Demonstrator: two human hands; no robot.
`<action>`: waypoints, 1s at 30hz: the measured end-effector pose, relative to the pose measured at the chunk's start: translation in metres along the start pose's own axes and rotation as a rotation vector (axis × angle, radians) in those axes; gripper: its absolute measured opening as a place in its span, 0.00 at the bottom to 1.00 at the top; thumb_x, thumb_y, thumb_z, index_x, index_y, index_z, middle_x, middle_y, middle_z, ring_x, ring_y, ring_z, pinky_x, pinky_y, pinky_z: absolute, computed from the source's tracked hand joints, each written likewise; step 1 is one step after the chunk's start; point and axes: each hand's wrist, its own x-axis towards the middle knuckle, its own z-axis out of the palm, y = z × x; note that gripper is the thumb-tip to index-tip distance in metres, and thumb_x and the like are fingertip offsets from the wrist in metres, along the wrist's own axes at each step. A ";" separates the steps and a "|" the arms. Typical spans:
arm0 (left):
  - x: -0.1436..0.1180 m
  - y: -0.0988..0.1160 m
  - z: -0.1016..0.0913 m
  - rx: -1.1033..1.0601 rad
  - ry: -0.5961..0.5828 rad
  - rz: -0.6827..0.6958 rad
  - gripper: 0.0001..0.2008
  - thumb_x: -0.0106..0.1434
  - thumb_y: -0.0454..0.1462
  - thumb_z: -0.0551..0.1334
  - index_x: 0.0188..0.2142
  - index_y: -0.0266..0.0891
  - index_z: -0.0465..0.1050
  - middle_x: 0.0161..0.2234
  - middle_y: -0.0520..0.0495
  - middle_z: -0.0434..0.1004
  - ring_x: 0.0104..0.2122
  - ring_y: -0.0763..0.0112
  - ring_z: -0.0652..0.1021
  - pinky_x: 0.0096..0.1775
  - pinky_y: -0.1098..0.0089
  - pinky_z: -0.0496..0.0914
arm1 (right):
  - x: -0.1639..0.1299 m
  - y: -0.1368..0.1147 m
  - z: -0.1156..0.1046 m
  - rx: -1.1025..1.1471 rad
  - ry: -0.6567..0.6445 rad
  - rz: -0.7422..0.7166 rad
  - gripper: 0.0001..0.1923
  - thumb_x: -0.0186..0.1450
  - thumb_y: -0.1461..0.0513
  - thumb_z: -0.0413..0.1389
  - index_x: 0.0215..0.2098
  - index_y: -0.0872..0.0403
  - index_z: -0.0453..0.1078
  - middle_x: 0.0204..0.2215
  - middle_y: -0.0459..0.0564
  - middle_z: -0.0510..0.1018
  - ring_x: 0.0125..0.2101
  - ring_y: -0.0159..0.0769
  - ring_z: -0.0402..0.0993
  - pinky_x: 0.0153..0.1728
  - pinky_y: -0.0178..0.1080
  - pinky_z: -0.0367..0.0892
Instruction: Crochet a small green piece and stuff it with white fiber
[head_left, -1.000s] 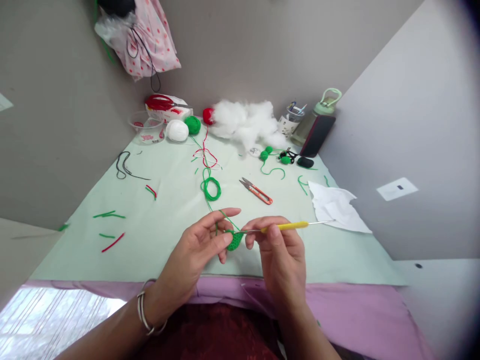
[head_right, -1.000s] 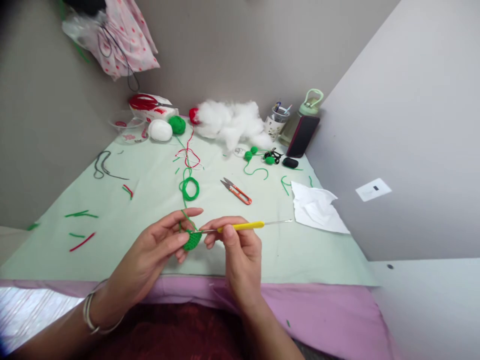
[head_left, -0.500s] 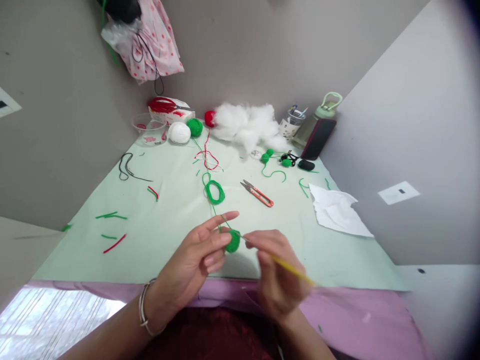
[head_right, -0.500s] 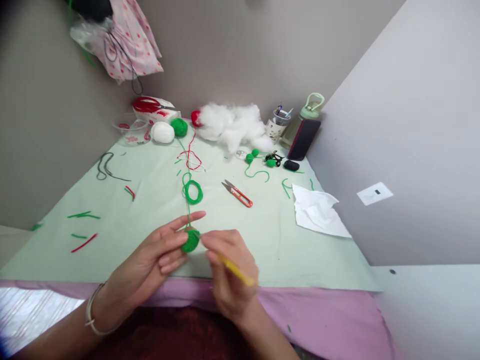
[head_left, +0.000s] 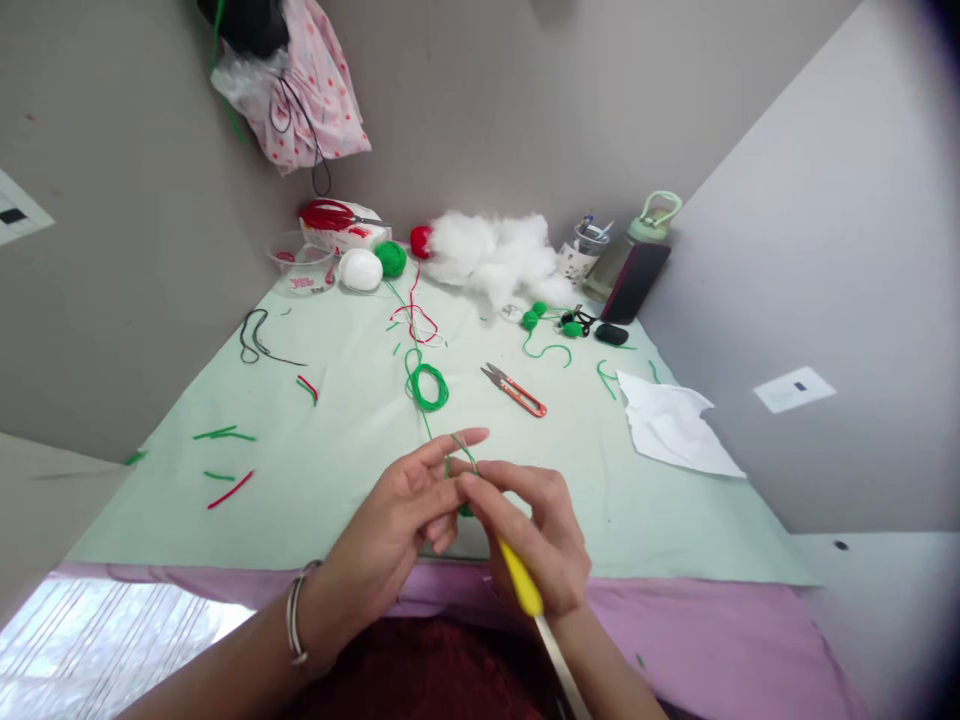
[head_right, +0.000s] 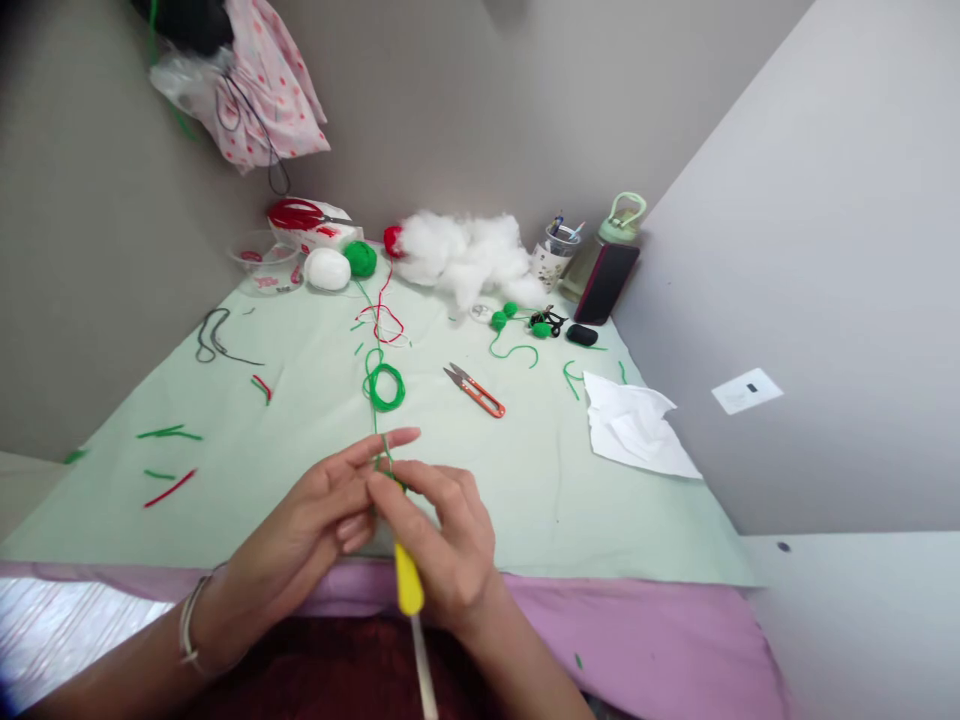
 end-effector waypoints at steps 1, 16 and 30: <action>0.001 0.002 -0.001 -0.045 -0.013 -0.042 0.20 0.62 0.40 0.76 0.54 0.41 0.84 0.28 0.57 0.65 0.20 0.86 0.55 0.22 0.80 0.56 | 0.001 0.001 -0.001 0.048 0.028 0.046 0.17 0.72 0.69 0.58 0.53 0.46 0.80 0.42 0.54 0.85 0.39 0.41 0.82 0.35 0.43 0.79; 0.001 -0.004 -0.009 0.263 0.006 0.147 0.16 0.67 0.40 0.71 0.54 0.48 0.83 0.40 0.50 0.72 0.28 0.77 0.68 0.30 0.73 0.67 | 0.009 0.013 0.001 0.703 0.104 0.603 0.11 0.76 0.59 0.56 0.41 0.52 0.80 0.34 0.50 0.83 0.28 0.31 0.76 0.31 0.36 0.74; -0.003 -0.003 -0.006 0.600 0.215 0.375 0.16 0.62 0.35 0.71 0.50 0.46 0.83 0.33 0.55 0.74 0.29 0.76 0.71 0.37 0.74 0.71 | -0.001 0.001 -0.001 0.286 -0.023 0.111 0.13 0.76 0.69 0.52 0.50 0.52 0.76 0.40 0.53 0.84 0.42 0.39 0.82 0.41 0.42 0.78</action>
